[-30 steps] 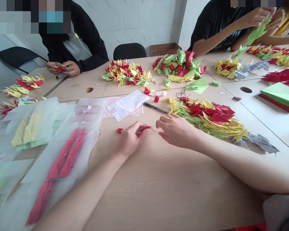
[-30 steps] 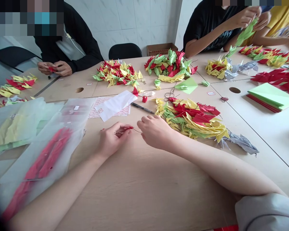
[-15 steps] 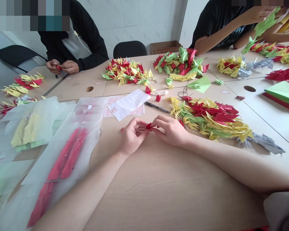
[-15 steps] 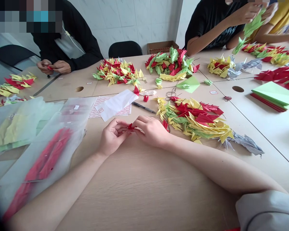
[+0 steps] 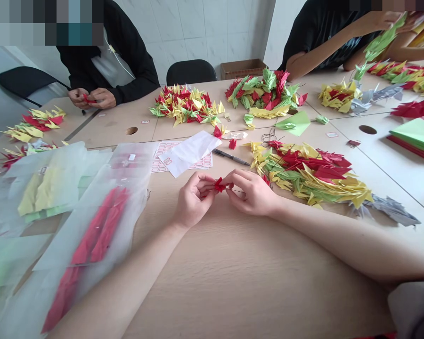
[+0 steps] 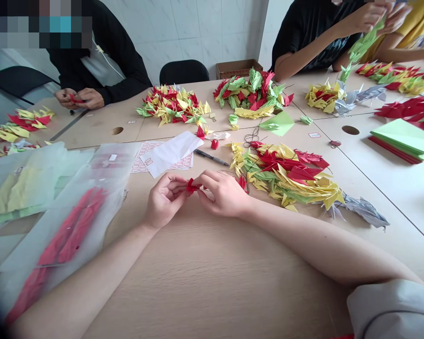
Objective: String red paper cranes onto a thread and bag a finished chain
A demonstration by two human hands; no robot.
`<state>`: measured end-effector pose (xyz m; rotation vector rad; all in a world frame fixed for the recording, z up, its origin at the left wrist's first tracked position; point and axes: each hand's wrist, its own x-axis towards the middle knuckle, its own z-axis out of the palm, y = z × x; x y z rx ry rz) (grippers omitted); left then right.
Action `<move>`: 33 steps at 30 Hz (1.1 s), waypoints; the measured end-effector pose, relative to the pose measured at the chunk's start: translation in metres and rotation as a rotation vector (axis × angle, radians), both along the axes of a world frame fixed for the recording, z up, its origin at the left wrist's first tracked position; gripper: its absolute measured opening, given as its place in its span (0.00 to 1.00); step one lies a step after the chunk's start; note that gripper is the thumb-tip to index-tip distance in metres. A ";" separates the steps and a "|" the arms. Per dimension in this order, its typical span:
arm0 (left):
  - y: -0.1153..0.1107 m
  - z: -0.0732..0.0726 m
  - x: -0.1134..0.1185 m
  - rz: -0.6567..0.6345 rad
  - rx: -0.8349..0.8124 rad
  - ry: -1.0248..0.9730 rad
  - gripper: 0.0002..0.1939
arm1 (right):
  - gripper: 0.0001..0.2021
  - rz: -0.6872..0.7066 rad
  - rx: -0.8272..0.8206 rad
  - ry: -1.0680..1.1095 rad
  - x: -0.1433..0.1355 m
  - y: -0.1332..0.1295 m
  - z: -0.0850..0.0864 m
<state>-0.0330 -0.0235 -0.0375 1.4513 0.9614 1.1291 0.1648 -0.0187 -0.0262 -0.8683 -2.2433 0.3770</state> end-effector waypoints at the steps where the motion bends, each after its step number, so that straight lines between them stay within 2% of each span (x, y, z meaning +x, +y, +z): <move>1: 0.000 0.000 0.000 -0.001 0.006 0.006 0.14 | 0.10 -0.001 0.011 -0.002 0.000 0.000 0.000; 8: -0.002 -0.001 -0.005 -0.060 0.087 0.047 0.09 | 0.06 -0.077 0.055 -0.006 -0.002 0.002 -0.004; 12: -0.004 0.001 -0.006 -0.104 0.120 0.056 0.09 | 0.04 -0.086 -0.041 0.057 -0.004 0.001 -0.005; 19: -0.007 0.003 0.000 -0.063 0.158 0.137 0.12 | 0.03 -0.078 -0.240 0.146 -0.008 -0.003 0.001; 26: -0.001 0.003 -0.001 -0.076 -0.046 -0.035 0.10 | 0.09 -0.101 -0.453 0.255 -0.008 -0.001 0.007; 29: 0.000 0.004 -0.001 -0.033 -0.110 -0.060 0.11 | 0.07 -0.110 -0.444 0.273 -0.008 -0.001 0.006; 33: -0.001 0.004 0.000 0.001 -0.108 -0.016 0.10 | 0.03 -0.096 -0.375 0.270 -0.009 -0.003 0.007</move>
